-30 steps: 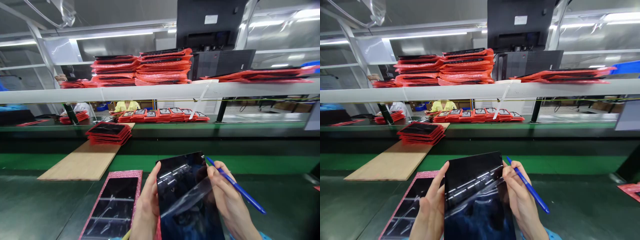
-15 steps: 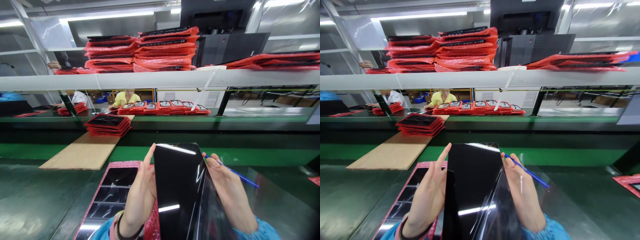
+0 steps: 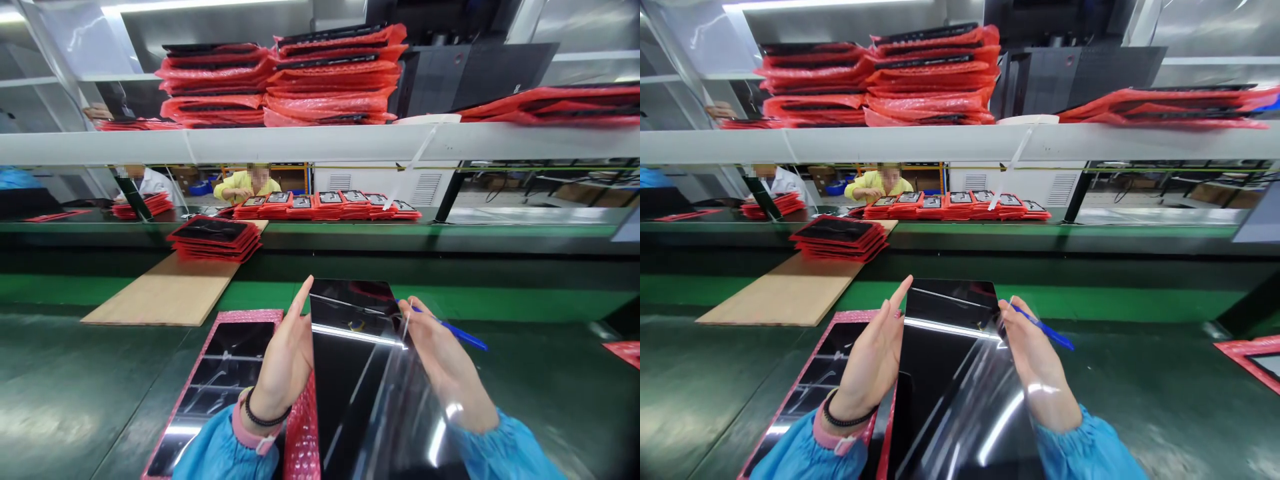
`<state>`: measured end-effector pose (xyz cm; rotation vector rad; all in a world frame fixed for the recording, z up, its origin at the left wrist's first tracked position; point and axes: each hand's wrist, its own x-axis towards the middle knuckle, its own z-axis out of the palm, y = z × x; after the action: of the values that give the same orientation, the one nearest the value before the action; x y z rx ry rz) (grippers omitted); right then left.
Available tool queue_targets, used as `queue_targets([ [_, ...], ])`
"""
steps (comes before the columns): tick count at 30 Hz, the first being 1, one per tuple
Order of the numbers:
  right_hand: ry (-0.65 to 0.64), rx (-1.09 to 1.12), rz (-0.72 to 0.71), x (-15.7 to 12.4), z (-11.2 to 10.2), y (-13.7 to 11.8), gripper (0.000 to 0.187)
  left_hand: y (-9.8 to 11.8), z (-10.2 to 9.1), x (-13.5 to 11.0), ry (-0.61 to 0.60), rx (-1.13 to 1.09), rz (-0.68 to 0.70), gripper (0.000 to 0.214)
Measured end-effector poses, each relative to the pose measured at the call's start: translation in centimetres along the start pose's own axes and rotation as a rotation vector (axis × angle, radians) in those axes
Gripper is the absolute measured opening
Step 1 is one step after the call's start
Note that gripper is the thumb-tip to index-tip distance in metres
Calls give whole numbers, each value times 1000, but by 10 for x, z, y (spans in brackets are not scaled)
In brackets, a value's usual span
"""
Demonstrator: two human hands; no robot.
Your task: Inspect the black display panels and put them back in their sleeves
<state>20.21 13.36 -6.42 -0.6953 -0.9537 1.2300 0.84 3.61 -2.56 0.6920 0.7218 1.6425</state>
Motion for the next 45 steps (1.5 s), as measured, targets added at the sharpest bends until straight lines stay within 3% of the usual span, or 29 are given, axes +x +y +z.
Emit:
queue_targets([
  [4,-57,7,108,-8,-1,3,35,-6,-6,-1,49,105,41,49],
  [7,-75,-88,1,-8,-14,7,32,-10,-14,-4,113,187,0,58],
  [10,16,-234,-146,2,-41,15,28,-18,-29,-8,160,219,-62,77],
  [12,75,-297,-163,12,-62,23,30,-26,-42,-8,178,248,-84,86],
  [14,62,-363,-121,21,-80,32,35,-37,-55,-7,177,290,-91,92],
  [18,-124,-479,48,26,-103,53,35,-58,-75,-3,173,379,-119,92],
  [22,-219,-560,95,27,-113,70,25,-72,-83,-1,199,518,-110,87],
  [24,-221,-594,75,28,-117,74,31,-74,-82,-3,182,584,-86,93],
  [28,-154,-684,-33,26,-120,73,50,-68,-80,-12,175,718,99,96],
  [30,-98,-740,-113,15,-118,67,50,-61,-87,-16,190,742,117,88],
  [33,-132,-789,-188,-18,-110,58,39,-52,-106,-21,227,707,-11,81],
  [38,-506,-859,-239,-81,-90,60,17,-45,-124,-36,244,572,-367,58],
  [41,-618,-910,-270,-95,-84,67,18,-44,-122,-38,196,495,-515,40],
  [45,-658,-935,-242,-93,-80,67,18,-45,-121,-31,218,524,-541,35],
])
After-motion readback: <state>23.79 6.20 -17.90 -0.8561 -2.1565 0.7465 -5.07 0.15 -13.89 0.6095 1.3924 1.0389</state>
